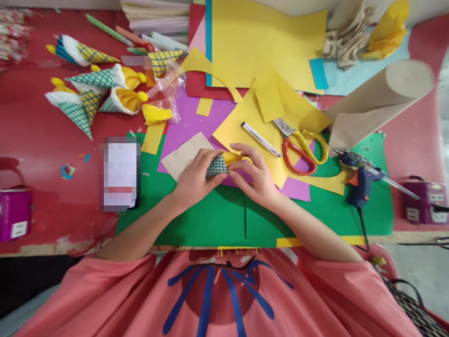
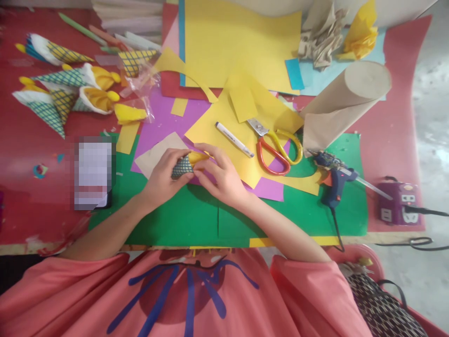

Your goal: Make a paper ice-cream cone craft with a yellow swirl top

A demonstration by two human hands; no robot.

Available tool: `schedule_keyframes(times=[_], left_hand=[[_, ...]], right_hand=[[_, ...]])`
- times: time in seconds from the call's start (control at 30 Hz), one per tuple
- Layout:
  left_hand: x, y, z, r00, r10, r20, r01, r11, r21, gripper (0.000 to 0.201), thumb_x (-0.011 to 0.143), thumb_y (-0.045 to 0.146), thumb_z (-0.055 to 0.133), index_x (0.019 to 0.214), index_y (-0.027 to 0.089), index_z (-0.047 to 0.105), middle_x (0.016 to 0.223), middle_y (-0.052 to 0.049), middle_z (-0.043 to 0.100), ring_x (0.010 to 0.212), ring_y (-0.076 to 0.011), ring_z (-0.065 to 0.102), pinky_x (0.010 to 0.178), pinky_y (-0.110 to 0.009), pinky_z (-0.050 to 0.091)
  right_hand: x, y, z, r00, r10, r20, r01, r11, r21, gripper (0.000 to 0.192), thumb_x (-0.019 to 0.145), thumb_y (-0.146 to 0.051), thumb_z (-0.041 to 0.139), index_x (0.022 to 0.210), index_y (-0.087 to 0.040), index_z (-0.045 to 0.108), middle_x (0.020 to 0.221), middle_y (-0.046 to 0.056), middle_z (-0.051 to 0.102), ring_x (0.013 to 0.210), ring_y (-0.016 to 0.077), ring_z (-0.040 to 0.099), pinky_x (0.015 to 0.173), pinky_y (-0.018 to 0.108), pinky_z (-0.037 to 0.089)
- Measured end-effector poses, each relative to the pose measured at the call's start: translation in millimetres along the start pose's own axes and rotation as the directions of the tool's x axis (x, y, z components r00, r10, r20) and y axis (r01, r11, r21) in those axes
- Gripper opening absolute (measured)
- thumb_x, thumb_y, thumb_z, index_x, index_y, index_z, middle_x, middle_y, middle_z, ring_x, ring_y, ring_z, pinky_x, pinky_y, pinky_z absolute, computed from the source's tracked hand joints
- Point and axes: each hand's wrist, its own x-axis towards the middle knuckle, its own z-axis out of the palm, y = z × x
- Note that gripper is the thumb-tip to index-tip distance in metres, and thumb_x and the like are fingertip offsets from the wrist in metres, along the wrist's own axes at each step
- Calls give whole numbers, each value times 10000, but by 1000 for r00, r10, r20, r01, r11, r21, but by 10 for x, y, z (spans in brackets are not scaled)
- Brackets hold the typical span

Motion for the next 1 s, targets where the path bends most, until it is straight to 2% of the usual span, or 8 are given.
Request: schedule_keyframes(times=[0.4, 0.7, 1.0], left_hand=[[4, 7, -11, 1000, 7, -6, -8, 999, -43, 467, 926, 513, 462, 1274, 202, 471, 1182, -106, 569, 1122, -229, 548, 971, -372, 468], [3, 1, -11, 1000, -3, -6, 3, 998, -58, 486, 918, 557, 440, 1249, 204, 488, 1159, -99, 576, 1095, -225, 557, 953, -362, 476], [5, -8, 19, 995, 47, -87, -52, 997, -55, 450, 903, 458, 544, 1268, 204, 471, 1161, -97, 569, 1091, -214, 566, 927, -342, 494]], right_hand=[[18, 8, -15, 998, -46, 34, 45, 998, 31, 133, 945, -222, 479, 960, -189, 607, 1325, 157, 530, 1255, 259, 521, 1011, 482, 491], [48, 7, -68, 993, -105, 54, 108, 993, -39, 119, 951, -233, 491, 944, -196, 604, 1326, 135, 543, 1260, 232, 525, 1000, 447, 511], [12, 28, -33, 989, -144, -39, 138, 983, -117, 81, 907, -231, 553, 952, -193, 609, 1284, 137, 562, 1205, 256, 567, 965, 461, 529]])
